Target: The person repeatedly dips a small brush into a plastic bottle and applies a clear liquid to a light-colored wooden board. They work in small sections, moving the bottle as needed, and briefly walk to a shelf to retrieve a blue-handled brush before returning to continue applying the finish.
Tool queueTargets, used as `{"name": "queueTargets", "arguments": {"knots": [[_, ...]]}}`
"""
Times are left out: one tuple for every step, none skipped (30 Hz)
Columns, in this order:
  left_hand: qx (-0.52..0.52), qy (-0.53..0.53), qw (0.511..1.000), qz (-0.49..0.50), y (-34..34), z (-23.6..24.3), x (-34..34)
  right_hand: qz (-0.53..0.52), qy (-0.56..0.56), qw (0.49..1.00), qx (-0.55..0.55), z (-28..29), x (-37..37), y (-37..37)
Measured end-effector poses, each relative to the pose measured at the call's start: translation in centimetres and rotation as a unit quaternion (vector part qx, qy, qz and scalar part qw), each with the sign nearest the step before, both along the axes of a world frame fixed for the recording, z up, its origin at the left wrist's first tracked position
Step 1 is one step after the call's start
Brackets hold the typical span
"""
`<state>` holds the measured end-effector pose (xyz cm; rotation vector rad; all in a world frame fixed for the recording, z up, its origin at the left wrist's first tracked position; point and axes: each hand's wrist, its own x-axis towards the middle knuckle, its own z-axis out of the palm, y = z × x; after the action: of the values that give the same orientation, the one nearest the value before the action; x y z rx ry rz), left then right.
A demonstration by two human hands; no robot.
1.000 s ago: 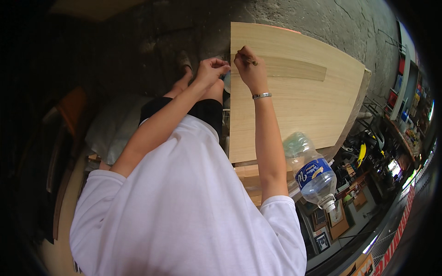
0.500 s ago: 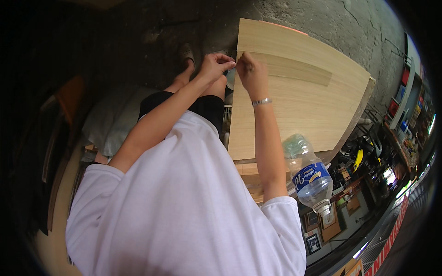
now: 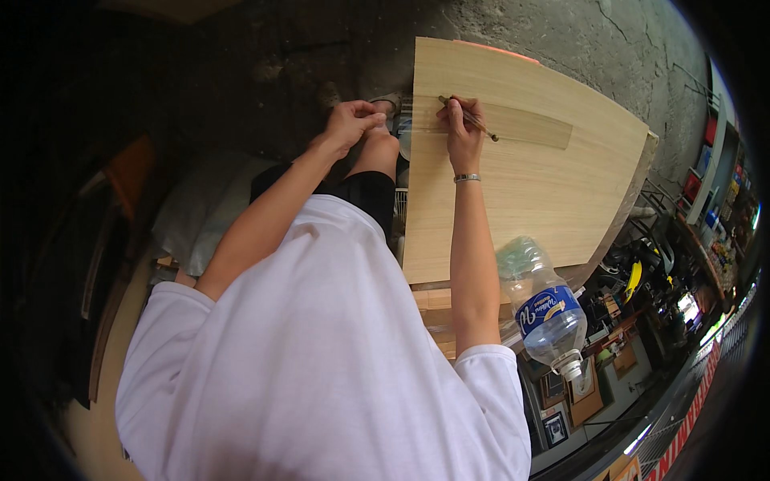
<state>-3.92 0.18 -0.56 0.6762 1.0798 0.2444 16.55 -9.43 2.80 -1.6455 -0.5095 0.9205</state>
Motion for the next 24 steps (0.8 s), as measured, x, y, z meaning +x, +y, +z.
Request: {"name": "queueTargets", "arguments": {"knots": [[-0.008, 0.015, 1.0, 0.009, 0.2, 0.0, -0.3, -0.002, 0.002, 1.0, -0.002, -0.1, 0.0, -0.1], [0.001, 0.003, 1.0, 0.007, 0.3, 0.1, -0.4, -0.006, 0.003, 1.0, -0.005, 0.0, -0.1, -0.2], [0.0, -0.001, 1.0, 0.001, 0.3, 0.2, -0.6, -0.011, 0.001, 1.0, 0.0, 0.0, -0.1, -0.2], [-0.002, -0.004, 1.0, -0.003, 0.2, 0.3, -0.6, -0.012, 0.01, 1.0, -0.01, 0.1, 0.0, -0.2], [-0.001, -0.008, 1.0, -0.011, 0.0, 0.4, -0.3, -0.014, 0.017, 1.0, -0.014, 0.2, 0.0, -0.1], [-0.001, -0.012, 1.0, -0.018, -0.3, 0.5, 0.2, -0.017, 0.022, 0.999, -0.019, 0.4, 0.0, 0.0], [0.001, -0.017, 1.0, -0.024, -0.5, 0.5, 0.7, -0.012, 0.006, 1.0, -0.016, 0.5, -0.1, 0.2], [0.029, 0.009, 0.999, -0.025, -0.8, 0.5, 1.3, -0.008, -0.011, 1.0, -0.014, 0.6, -0.2, 0.4], [0.057, 0.034, 0.997, -0.026, -1.1, 0.6, 1.9, -0.003, -0.028, 1.0, -0.012, 0.7, -0.4, 0.6], [0.08, 0.063, 0.994, -0.029, -1.3, 0.6, 2.5, 0.013, -0.06, 0.998, -0.021, 0.9, -0.5, 0.7], [0.106, 0.078, 0.991, -0.027, -1.5, 0.7, 2.9, 0.031, -0.091, 0.995, -0.031, 1.2, -0.7, 0.9], [0.127, 0.097, 0.987, -0.028, -1.8, 0.7, 3.4, 0.04, -0.121, 0.99, -0.054, 1.5, -0.8, 1.1], [0.138, 0.123, 0.982, -0.036, -2.0, 0.8, 3.7, 0.075, -0.162, 0.982, -0.059, 1.9, -1.0, 1.2], [0.145, 0.126, 0.981, -0.024, -2.3, 0.9, 4.0, 0.102, -0.203, 0.971, -0.077, 2.2, -1.0, 1.4], [0.144, 0.137, 0.98, -0.019, -2.5, 0.9, 4.3, 0.13, -0.244, 0.957, -0.084, 2.5, -1.0, 1.7], [0.146, 0.144, 0.979, -0.011, -2.7, 0.9, 4.4, 0.148, -0.261, 0.949, -0.096, 2.7, -1.1, 1.9], [0.145, 0.146, 0.978, -0.013, -2.8, 0.8, 4.5, 0.167, -0.279, 0.941, -0.098, 2.9, -1.1, 2.2], [0.149, 0.145, 0.978, -0.012, -2.8, 0.6, 4.6, 0.185, -0.294, 0.933, -0.093, 3.0, -1.1, 2.5], [0.15, 0.144, 0.978, -0.011, -2.9, 0.4, 4.6, 0.19, -0.298, 0.931, -0.09, 3.1, -1.1, 2.7], [0.164, 0.135, 0.977, -0.011, -2.9, 0.1, 4.6, 0.196, -0.299, 0.93, -0.081, 3.1, -1.2, 2.9], [0.176, 0.127, 0.976, -0.011, -2.9, -0.1, 4.5, 0.201, -0.3, 0.93, -0.071, 3.1, -1.2, 3.1], [0.174, 0.13, 0.976, -0.022, -3.0, -0.4, 4.5, 0.206, -0.307, 0.926, -0.075, 3.1, -1.2, 3.3], [0.173, 0.108, 0.979, -0.016, -3.0, -0.6, 4.4, 0.211, -0.313, 0.923, -0.08, 3.1, -1.3, 3.4], [0.159, 0.096, 0.982, -0.02, -3.0, -0.8, 4.3, 0.216, -0.314, 0.92, -0.097, 3.0, -1.4, 3.6]]}}
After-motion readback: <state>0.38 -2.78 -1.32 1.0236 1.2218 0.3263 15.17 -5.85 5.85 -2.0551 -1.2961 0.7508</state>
